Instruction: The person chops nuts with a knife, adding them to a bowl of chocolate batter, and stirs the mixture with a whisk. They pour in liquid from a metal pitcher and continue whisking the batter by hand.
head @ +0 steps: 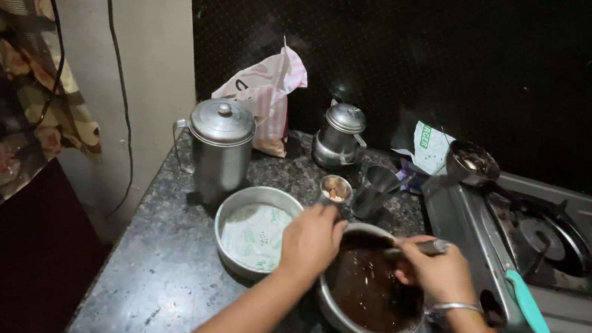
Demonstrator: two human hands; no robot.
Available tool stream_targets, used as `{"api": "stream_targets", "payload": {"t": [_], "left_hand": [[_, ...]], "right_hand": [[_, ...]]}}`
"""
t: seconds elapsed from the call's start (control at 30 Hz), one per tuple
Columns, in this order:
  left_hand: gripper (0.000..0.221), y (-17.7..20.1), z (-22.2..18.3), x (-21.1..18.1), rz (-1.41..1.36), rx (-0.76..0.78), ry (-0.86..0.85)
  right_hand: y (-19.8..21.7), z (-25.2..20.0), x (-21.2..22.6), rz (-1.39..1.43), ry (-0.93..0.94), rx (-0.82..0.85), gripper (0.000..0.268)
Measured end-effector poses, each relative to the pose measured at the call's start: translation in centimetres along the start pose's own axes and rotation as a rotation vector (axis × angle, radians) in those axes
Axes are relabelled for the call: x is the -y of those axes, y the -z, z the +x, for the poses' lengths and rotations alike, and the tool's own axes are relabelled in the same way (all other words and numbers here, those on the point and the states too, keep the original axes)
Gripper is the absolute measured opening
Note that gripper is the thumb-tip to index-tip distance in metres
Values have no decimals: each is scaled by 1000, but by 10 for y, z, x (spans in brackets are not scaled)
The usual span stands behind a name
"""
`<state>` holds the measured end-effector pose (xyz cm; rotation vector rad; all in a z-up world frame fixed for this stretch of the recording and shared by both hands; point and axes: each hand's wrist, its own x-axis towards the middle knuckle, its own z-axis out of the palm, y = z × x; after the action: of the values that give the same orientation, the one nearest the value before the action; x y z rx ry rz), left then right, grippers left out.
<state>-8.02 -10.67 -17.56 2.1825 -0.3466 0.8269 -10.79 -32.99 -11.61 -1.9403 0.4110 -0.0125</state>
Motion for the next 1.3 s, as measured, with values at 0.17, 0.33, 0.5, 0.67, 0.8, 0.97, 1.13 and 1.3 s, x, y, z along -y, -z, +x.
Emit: {"api": "stream_targets", "payload": {"t": [0.17,0.33,0.5,0.67,0.8,0.97,1.13,1.3], "left_hand": [[23,-6,-5,-12,76,211,227],[24,3,-5,-18,45,239,328],[24,-1,-6,-16,8,243,328],[23,2,1,-21,-12,243,379],[23,4,1,-23,3,272,409],[23,-1,1,-19,-13,263,391],[24,-2,-1,-22,-16,258,378],[25,1,0,-26,0,266,414]], "right_hand": [[-39,-21,-15,44,120,233,23],[14,-42,2,-212,-118,471,24],[27,-2,33,-563,99,236,24],[-24,0,15,-264,240,348,26],[0,-43,9,-162,-82,658,24],[52,7,-1,-510,60,534,23],[0,12,15,-366,234,286,24],[2,-11,-17,-216,424,709,26]]}}
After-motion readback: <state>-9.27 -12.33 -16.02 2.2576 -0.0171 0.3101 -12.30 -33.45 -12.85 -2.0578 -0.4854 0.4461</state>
